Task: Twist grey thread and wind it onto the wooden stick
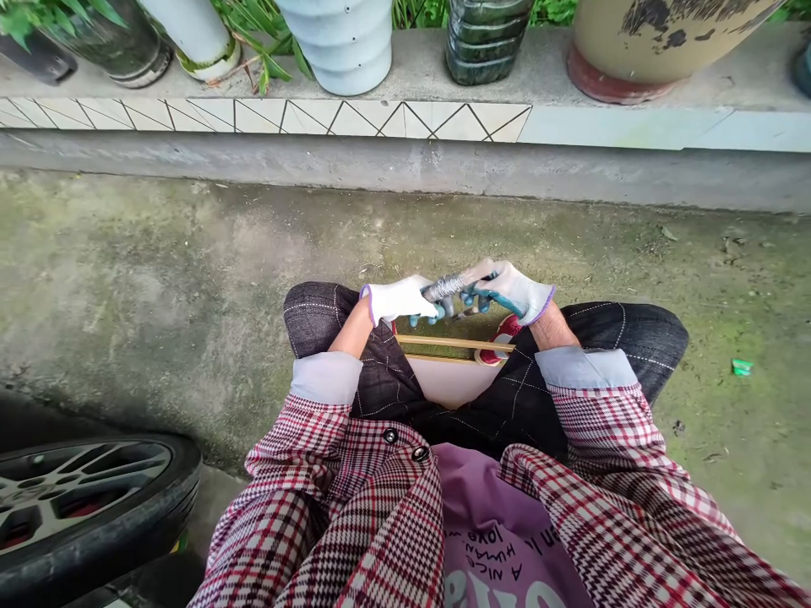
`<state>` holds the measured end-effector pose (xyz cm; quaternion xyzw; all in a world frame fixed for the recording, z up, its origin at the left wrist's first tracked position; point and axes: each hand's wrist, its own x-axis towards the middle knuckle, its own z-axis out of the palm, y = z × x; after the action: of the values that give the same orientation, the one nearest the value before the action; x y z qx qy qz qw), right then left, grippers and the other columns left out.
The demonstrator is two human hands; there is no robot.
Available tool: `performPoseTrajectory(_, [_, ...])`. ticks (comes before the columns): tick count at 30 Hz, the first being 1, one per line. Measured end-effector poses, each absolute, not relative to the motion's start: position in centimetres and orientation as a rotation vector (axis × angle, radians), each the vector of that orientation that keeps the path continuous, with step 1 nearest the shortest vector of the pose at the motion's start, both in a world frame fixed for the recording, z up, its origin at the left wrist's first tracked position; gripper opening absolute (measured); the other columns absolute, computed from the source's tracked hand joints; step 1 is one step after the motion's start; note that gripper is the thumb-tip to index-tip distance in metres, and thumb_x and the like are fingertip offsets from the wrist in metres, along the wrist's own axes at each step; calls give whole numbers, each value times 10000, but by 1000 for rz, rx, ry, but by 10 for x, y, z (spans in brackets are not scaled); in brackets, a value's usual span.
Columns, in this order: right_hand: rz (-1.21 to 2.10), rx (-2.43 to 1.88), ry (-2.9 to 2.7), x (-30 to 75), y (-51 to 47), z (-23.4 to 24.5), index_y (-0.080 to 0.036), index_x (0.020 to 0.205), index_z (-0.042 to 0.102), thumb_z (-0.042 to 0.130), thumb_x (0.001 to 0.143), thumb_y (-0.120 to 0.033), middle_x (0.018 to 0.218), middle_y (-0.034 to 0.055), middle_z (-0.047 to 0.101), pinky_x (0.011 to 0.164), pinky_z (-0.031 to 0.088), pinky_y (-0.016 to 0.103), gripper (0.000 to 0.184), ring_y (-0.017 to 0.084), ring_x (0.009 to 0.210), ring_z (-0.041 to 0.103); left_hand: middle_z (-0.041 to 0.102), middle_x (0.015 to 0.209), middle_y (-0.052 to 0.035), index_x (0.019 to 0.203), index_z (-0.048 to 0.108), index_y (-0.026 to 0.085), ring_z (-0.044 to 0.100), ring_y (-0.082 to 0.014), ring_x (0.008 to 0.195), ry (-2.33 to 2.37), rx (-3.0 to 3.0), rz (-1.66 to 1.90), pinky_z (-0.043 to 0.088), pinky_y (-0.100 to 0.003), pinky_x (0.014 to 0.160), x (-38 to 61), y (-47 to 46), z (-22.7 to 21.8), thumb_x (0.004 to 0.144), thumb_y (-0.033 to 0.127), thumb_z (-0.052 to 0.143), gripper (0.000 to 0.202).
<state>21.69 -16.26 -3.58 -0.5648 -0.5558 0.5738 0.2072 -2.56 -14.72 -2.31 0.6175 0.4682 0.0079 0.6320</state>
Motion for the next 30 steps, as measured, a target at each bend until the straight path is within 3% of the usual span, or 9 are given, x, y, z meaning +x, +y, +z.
performPoseTrajectory(3, [1751,-1420,-1357,214,-163,-34,-153,811,779,701,745,-240,867,136,800,583,562,265,134,197,718,701,753,785,-41,1032,798,139,634,-99,596,1047,1306,191,487,-192,509,-25,-143,-19,800,149,726,243])
performPoseTrajectory(6, [1759,-1383,-1275,211,-163,-33,-142,836,777,732,701,-284,732,73,753,514,539,245,202,159,601,664,720,733,-16,1069,775,117,581,-71,532,1134,1200,323,484,-194,500,-23,-142,-18,820,138,724,255])
performPoseTrajectory(10, [1724,-1379,-1202,208,-163,-31,-127,885,777,744,701,-288,669,29,714,461,508,228,246,112,493,594,684,681,13,1097,754,102,543,-55,490,1141,1124,450,462,-186,479,-21,-142,-15,850,133,684,260])
performPoseTrajectory(19, [1647,-1310,-1182,206,-167,-29,-135,936,786,746,730,-282,651,5,669,449,473,222,256,100,492,551,678,661,26,1087,738,96,517,-44,464,1147,1088,515,439,-178,463,-22,-139,-14,816,126,687,277])
performPoseTrajectory(25, [1556,-1365,-1129,205,-169,-24,-136,873,777,726,769,-359,522,-59,461,376,266,219,251,77,444,362,669,647,33,1062,741,97,524,-46,467,1168,1094,502,446,-180,469,-21,-138,-15,810,105,690,257])
performPoseTrajectory(30, [1424,-1519,-1180,204,-167,-29,-141,859,788,686,780,-365,524,-46,486,405,225,237,259,76,454,326,671,638,27,1035,744,100,534,-51,468,1146,1089,479,443,-178,456,-19,-139,-17,802,112,719,235])
